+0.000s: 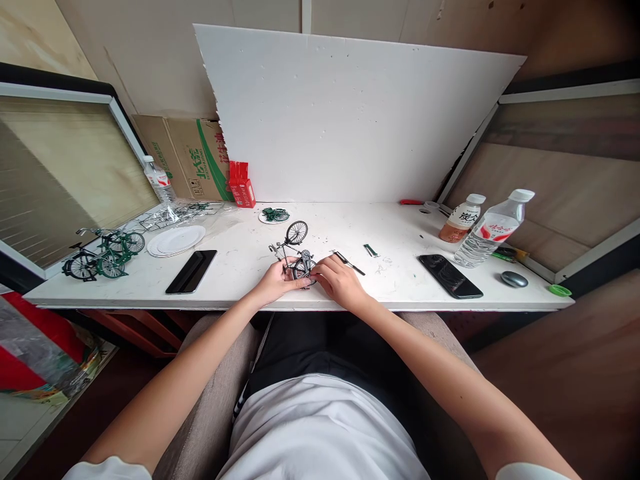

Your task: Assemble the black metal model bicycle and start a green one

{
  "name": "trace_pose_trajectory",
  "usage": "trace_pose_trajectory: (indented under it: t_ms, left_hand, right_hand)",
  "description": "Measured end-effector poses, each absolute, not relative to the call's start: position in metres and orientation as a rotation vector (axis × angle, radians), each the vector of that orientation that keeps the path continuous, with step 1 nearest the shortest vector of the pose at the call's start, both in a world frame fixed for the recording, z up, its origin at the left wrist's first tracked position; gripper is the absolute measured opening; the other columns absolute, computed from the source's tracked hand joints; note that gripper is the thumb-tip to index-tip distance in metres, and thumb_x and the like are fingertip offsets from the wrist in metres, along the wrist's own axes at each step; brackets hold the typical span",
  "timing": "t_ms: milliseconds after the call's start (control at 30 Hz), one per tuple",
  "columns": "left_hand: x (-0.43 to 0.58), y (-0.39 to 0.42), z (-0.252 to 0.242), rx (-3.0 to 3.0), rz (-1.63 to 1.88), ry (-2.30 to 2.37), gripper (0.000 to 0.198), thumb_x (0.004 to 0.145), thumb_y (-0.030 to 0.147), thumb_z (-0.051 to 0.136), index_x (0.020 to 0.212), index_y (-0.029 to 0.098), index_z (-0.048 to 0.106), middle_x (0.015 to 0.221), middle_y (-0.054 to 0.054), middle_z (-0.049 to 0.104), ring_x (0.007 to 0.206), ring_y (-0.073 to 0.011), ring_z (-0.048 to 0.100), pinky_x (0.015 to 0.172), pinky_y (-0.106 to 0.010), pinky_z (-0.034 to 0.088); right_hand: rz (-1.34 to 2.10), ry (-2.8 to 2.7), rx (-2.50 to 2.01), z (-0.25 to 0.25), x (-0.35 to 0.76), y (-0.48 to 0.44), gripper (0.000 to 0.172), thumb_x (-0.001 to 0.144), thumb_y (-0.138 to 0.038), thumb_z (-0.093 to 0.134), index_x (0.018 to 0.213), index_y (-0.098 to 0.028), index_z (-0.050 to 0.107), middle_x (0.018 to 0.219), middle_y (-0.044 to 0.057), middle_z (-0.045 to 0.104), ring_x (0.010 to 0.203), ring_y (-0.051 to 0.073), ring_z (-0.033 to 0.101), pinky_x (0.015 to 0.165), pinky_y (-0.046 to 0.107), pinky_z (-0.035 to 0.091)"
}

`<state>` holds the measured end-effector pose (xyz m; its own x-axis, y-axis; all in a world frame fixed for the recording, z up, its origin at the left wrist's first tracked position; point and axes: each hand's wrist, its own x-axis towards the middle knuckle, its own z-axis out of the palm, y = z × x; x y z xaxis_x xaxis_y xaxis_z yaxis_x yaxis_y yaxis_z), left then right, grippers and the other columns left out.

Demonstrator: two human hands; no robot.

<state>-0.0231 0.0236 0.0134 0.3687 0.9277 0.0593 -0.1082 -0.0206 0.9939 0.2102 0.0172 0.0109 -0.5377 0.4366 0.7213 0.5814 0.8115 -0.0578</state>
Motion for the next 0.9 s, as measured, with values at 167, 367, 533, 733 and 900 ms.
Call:
trace_pose_trajectory:
  t_ms: [167,367,533,733,900]
  left_hand:
    - [-0.0234,0.0231,0.0142,1.325,1.006,0.838,0.076,0.067,0.035,0.104,0.128,0.017,0.062,0.119,-0.011,0.079,0.107,-0.0275,0.079,0.1,-0.046,0.064]
    - [-0.0237,0.023,0.0146,1.368,1.002,0.878,0.074,0.067,0.035,0.103,0.126,0.017,0.063,0.113,-0.01,0.08,0.101,-0.0255,0.079,0.1,-0.046,0.062]
    - [-0.0236,0.0237,0.0139,1.351,0.997,0.875,0.075,0.068,0.037,0.103,0.127,0.017,0.062,0.117,-0.011,0.079,0.106,-0.0274,0.079,0.101,-0.047,0.062]
    - [-0.0236,0.0242,0.0119,1.323,1.0,0.846,0.076,0.068,0.036,0.104,0.128,0.017,0.062,0.122,-0.013,0.079,0.109,-0.0287,0.079,0.102,-0.048,0.063]
    - [-0.0245,0.0255,0.0087,1.304,1.011,0.875,0.081,0.067,0.037,0.104,0.133,0.017,0.061,0.123,-0.013,0.079,0.109,-0.0279,0.078,0.101,-0.05,0.065]
  right_hand:
    - [-0.236,-2.214,-0.757,0.0116,0.2098,0.0167,0.015,0.112,-0.021,0.052,0.114,-0.022,0.068,0.1,0.009,0.069,0.092,0.024,0.059,0.071,0.035,0.049]
    - [-0.242,-2.26,-0.716,0.0118,0.211,0.0163,0.023,0.111,-0.013,0.049,0.11,-0.023,0.069,0.1,0.008,0.07,0.094,0.023,0.059,0.069,0.033,0.048]
    - [-0.26,-2.22,-0.749,0.0113,0.2096,0.0167,0.015,0.113,-0.021,0.052,0.113,-0.021,0.067,0.099,0.009,0.07,0.092,0.023,0.06,0.07,0.034,0.049]
    - [-0.235,-2.211,-0.743,0.0101,0.2091,0.0168,0.015,0.114,-0.021,0.05,0.114,-0.021,0.064,0.099,0.009,0.07,0.092,0.024,0.06,0.07,0.034,0.048]
    - [-0.04,-2.027,-0.798,0.0102,0.2141,0.022,0.02,0.114,-0.019,0.045,0.113,-0.024,0.064,0.098,0.008,0.071,0.091,0.024,0.062,0.075,0.036,0.052]
